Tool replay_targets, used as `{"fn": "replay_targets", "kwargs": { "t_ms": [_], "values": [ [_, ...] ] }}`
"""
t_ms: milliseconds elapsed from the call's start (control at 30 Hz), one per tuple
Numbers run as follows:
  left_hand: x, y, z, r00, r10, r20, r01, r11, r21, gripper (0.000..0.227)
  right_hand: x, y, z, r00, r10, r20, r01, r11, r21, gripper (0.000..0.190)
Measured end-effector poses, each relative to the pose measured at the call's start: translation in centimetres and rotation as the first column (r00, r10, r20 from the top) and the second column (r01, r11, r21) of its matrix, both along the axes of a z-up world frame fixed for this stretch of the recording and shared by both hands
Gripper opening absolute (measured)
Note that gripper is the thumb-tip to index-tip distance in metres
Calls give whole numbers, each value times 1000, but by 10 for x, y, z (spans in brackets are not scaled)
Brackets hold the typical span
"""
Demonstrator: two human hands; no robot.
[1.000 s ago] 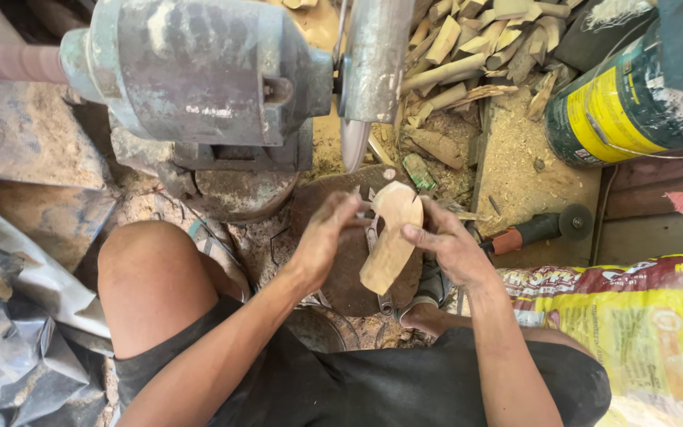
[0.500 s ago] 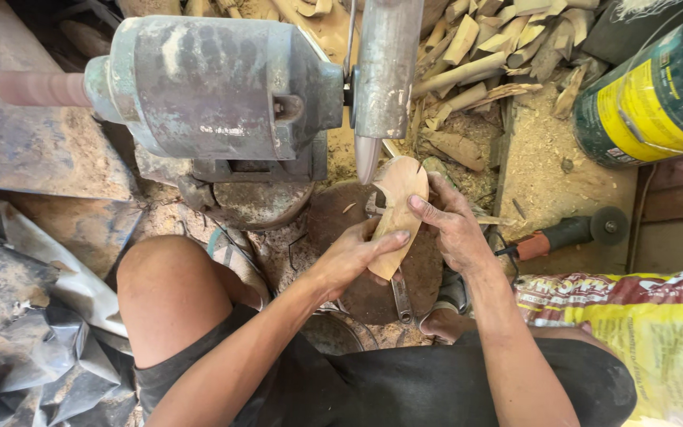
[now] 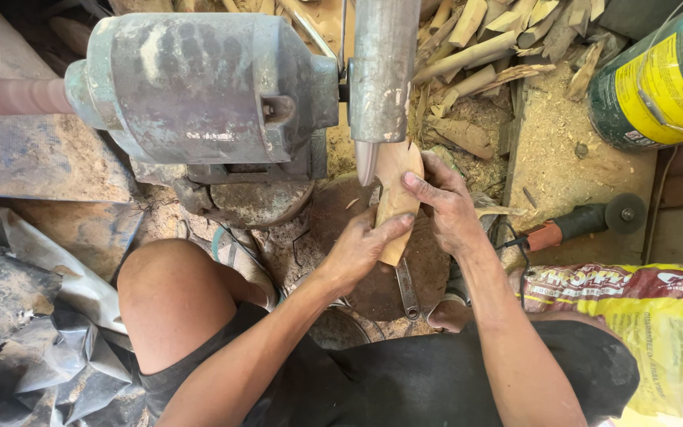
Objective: The person holds a small wooden piece against a rotating grinding wheel, repeatedly pressing and rotating the wood to shape its edges. The person adjusts the wood's orientation frequently to grind different sides.
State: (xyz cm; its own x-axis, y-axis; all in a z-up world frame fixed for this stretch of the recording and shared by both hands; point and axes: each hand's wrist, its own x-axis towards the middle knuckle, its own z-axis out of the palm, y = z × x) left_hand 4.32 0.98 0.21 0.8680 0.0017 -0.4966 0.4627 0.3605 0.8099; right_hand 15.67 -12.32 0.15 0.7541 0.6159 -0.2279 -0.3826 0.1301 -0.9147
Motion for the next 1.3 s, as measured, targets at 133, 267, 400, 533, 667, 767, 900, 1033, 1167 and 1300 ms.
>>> {"fn": "replay_targets", "kwargs": {
  "t_ms": [133, 267, 400, 533, 667, 767, 900, 1033, 1167, 1300],
  "values": [
    [3, 5, 3, 1000, 16, 3, -15, 1000, -23, 71, 1, 5, 2, 1000, -8, -4, 8, 1000, 16, 46],
    [4, 6, -1, 1000, 19, 8, -19, 999, -46, 74, 1, 6, 4, 1000, -1, 22, 2, 1000, -18, 47],
    [4, 5, -5, 1000, 16, 19, -15, 998, -64, 69, 4, 7, 3, 999, 17, 49, -16, 1000, -20, 46],
    [3, -1, -10, 999, 36, 29, -33, 996, -86, 58, 8, 5, 3, 993, 48, 112, -40, 997, -67, 46],
    [5, -9, -14, 996, 69, 64, -62, 992, -114, 51, 14, 3, 5, 988, 78, 135, -64, 993, -100, 46],
    [7, -17, -18, 990, 111, 82, -99, 986, -134, 51, 20, -1, 8, 980, 115, 161, -98, 989, -115, 47],
    [12, -28, -24, 988, 141, 62, -130, 979, -159, 55, 31, 0, 8, 980, 144, 137, -123, 981, -149, 52],
    [14, -47, -28, 984, 177, 31, -171, 976, -136, 65, 43, -5, 8, 965, 234, 117, -204, 953, -222, 55],
    [20, -44, -25, 984, 146, 103, -134, 985, -110, 72, 48, -11, 10, 958, 260, 117, -218, 934, -284, 59],
    [29, -28, -29, 995, 80, 65, -62, 966, -250, 67, 41, -29, 5, 959, 280, 34, -262, 930, -258, 63]
  ]
}}
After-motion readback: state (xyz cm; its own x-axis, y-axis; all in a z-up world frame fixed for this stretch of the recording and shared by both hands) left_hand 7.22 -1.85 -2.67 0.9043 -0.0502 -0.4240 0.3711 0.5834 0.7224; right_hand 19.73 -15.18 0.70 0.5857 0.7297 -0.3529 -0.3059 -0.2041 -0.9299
